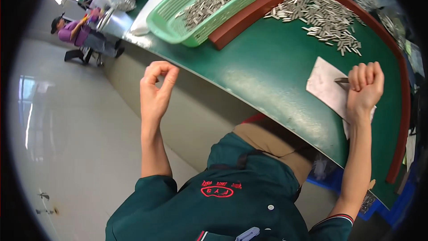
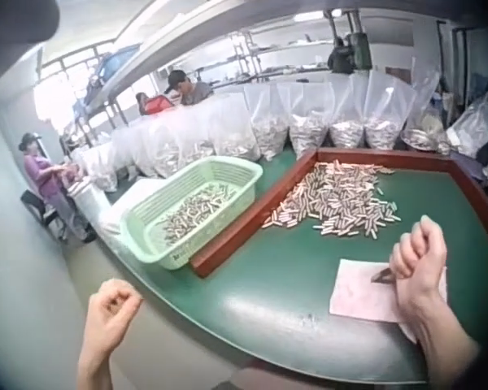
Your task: Inspecting and sorting small metal pin-like components at a factory workbench using a manual probe.
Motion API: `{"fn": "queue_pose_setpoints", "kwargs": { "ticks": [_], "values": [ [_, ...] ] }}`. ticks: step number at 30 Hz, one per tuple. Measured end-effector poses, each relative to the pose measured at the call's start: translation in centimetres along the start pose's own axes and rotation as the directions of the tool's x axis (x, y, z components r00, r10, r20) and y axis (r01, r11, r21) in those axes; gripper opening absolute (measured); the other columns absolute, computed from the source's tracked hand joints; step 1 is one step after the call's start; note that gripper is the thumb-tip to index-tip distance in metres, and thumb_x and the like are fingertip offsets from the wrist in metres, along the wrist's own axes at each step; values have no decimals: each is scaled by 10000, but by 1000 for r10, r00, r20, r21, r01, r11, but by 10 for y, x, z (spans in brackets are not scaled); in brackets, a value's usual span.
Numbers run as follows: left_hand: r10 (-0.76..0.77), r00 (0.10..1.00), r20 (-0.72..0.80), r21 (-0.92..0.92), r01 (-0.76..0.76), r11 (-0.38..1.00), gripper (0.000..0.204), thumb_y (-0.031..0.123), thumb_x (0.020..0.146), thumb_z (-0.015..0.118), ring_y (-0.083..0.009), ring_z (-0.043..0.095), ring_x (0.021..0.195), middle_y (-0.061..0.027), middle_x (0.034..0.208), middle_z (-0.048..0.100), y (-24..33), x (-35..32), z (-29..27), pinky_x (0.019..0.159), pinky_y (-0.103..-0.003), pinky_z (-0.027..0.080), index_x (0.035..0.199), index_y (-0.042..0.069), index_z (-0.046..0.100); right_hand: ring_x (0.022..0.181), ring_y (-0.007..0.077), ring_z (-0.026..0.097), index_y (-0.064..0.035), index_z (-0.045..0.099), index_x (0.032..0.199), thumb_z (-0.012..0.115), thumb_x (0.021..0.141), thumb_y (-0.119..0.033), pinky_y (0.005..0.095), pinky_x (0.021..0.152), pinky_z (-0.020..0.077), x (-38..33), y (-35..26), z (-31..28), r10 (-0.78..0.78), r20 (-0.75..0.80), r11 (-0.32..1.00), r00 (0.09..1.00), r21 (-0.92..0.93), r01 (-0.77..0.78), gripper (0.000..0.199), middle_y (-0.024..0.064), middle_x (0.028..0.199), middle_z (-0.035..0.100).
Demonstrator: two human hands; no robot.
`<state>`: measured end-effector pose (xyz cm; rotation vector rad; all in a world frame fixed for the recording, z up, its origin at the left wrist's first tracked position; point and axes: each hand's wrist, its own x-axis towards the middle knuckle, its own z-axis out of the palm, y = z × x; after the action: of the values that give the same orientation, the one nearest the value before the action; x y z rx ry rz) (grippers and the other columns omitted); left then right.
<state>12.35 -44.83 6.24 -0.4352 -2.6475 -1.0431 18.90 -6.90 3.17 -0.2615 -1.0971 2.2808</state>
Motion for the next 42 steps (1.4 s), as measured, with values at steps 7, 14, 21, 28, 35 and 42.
{"fn": "queue_pose_setpoints", "kwargs": {
  "ticks": [7,14,21,28,35,42],
  "values": [
    [-124,992,14,616,89,783,321,11,646,666,-219,435,969,-36,1018,493,-55,-45,-22,867,-359,287,919,81,512,421,80,171,-129,243,542,329,906,-178,239,418,183,-1,3,-8,21,84,998,996,-53,-16,377,-21,460,228],
    [-206,973,106,570,111,814,289,13,659,656,-211,458,945,-39,980,521,-71,-51,-23,869,-354,286,903,81,517,420,78,173,-134,241,543,314,900,-152,235,420,187,-6,6,-5,3,47,995,999,-97,2,365,-21,461,228],
    [-302,912,279,138,273,952,208,22,691,617,-121,511,772,-18,810,589,-69,-36,-23,735,-303,381,888,34,553,418,76,167,-132,239,540,312,906,-162,234,413,183,1,8,-3,9,72,998,997,-70,-3,374,-19,459,223],
    [-197,744,638,-527,610,592,102,73,768,606,-98,546,737,-59,792,603,-27,-21,1,680,-215,437,837,19,554,412,79,163,-138,244,549,340,917,-209,240,389,162,-5,-12,10,-6,-57,1000,998,6,6,387,-30,459,207],
    [337,839,428,-606,-10,795,83,63,809,556,-140,578,716,-77,732,599,76,22,62,650,-264,444,807,-14,590,352,98,244,-85,292,526,382,905,-248,241,330,200,-8,14,-9,-46,17,996,999,-75,47,422,17,421,281],
    [534,794,289,-584,-296,756,188,127,843,494,-205,562,853,-96,920,592,142,121,199,745,-291,434,960,-5,560,392,131,378,-57,329,549,391,884,-203,252,402,333,-3,4,-12,-201,44,926,979,-317,204,371,36,461,342]
  ]
}}
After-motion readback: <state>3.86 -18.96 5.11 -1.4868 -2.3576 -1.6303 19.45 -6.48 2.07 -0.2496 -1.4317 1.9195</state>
